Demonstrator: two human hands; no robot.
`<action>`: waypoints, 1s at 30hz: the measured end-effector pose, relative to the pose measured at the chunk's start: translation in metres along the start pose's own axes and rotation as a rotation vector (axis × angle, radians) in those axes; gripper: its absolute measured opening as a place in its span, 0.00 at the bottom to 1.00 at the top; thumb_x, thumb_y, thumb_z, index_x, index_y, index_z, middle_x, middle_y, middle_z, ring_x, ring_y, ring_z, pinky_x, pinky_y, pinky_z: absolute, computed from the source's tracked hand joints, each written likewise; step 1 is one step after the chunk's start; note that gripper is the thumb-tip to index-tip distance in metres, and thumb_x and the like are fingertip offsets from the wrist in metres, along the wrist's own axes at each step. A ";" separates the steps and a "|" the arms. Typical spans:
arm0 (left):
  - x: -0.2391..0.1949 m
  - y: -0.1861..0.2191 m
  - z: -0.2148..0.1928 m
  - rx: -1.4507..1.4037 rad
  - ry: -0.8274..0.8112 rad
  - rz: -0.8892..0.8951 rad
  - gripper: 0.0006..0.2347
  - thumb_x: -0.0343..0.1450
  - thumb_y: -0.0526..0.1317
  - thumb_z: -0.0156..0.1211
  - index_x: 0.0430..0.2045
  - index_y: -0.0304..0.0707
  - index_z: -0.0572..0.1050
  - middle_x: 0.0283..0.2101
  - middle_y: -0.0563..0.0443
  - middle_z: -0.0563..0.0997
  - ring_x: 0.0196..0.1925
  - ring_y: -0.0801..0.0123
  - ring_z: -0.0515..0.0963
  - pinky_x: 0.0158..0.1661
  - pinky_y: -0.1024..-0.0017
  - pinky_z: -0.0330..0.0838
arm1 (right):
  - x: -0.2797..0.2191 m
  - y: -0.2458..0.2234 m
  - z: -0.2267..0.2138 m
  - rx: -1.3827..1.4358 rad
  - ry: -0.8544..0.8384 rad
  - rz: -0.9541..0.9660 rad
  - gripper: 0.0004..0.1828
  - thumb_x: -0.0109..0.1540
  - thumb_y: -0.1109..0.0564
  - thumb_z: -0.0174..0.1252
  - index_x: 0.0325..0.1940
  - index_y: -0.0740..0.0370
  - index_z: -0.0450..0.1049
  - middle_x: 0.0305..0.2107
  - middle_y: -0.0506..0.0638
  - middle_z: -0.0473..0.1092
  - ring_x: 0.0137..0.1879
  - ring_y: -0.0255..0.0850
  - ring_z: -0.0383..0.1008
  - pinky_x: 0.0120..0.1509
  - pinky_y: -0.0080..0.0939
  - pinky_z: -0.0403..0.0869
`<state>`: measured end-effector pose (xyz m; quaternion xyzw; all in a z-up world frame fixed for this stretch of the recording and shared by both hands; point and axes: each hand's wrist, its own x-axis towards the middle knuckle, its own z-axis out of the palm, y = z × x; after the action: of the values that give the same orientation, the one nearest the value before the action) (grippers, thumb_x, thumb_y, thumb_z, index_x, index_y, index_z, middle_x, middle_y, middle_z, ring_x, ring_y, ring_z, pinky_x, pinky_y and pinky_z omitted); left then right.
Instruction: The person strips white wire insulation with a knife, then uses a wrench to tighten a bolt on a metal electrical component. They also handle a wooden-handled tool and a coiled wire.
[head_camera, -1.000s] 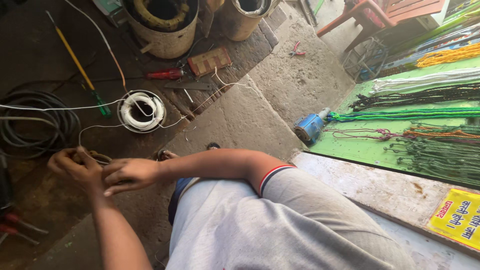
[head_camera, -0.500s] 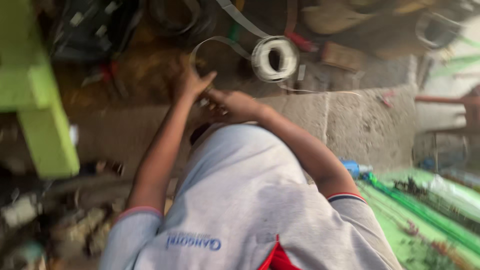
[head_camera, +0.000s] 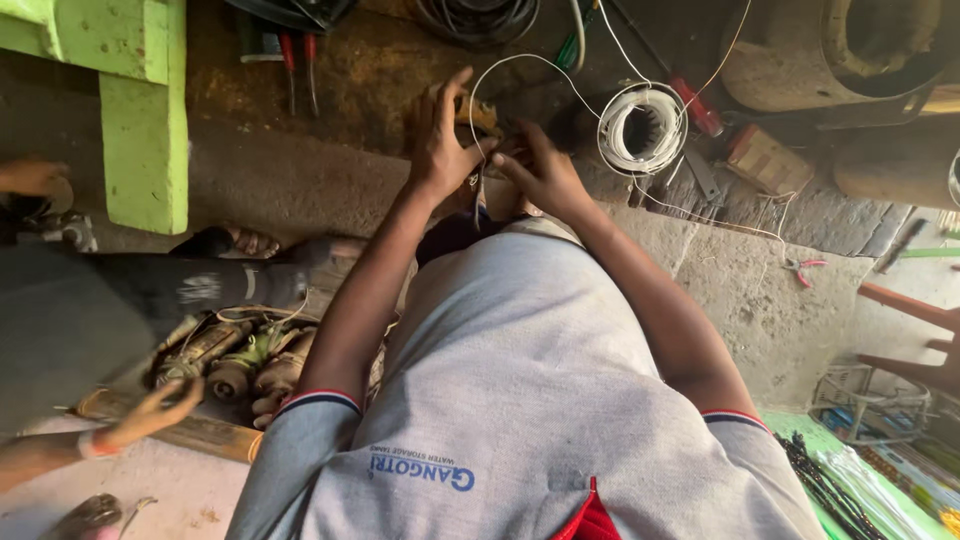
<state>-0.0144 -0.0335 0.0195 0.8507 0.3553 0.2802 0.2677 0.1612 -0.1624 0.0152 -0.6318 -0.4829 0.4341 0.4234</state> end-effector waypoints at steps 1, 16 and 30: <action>-0.001 0.003 -0.001 -0.070 -0.010 -0.033 0.42 0.60 0.39 0.83 0.68 0.48 0.61 0.59 0.45 0.71 0.63 0.53 0.68 0.63 0.52 0.59 | 0.007 0.002 0.003 0.008 0.002 0.036 0.34 0.67 0.45 0.63 0.69 0.65 0.60 0.45 0.58 0.77 0.50 0.42 0.82 0.53 0.42 0.78; -0.068 0.022 -0.010 -0.350 0.244 0.000 0.24 0.67 0.29 0.80 0.48 0.39 0.66 0.56 0.43 0.69 0.58 0.56 0.74 0.55 0.63 0.78 | -0.007 -0.024 0.013 -0.409 0.145 -0.427 0.08 0.62 0.59 0.68 0.44 0.61 0.81 0.38 0.54 0.77 0.42 0.50 0.80 0.44 0.46 0.77; -0.050 0.019 -0.029 -0.130 0.265 0.081 0.32 0.66 0.42 0.81 0.61 0.38 0.67 0.62 0.43 0.70 0.65 0.49 0.71 0.64 0.57 0.69 | -0.005 -0.038 0.014 -0.413 0.254 -0.432 0.12 0.61 0.57 0.69 0.48 0.56 0.82 0.36 0.52 0.79 0.39 0.48 0.82 0.42 0.44 0.78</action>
<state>-0.0540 -0.0751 0.0377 0.8007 0.3339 0.4232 0.2613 0.1379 -0.1586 0.0484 -0.6365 -0.6269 0.1449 0.4254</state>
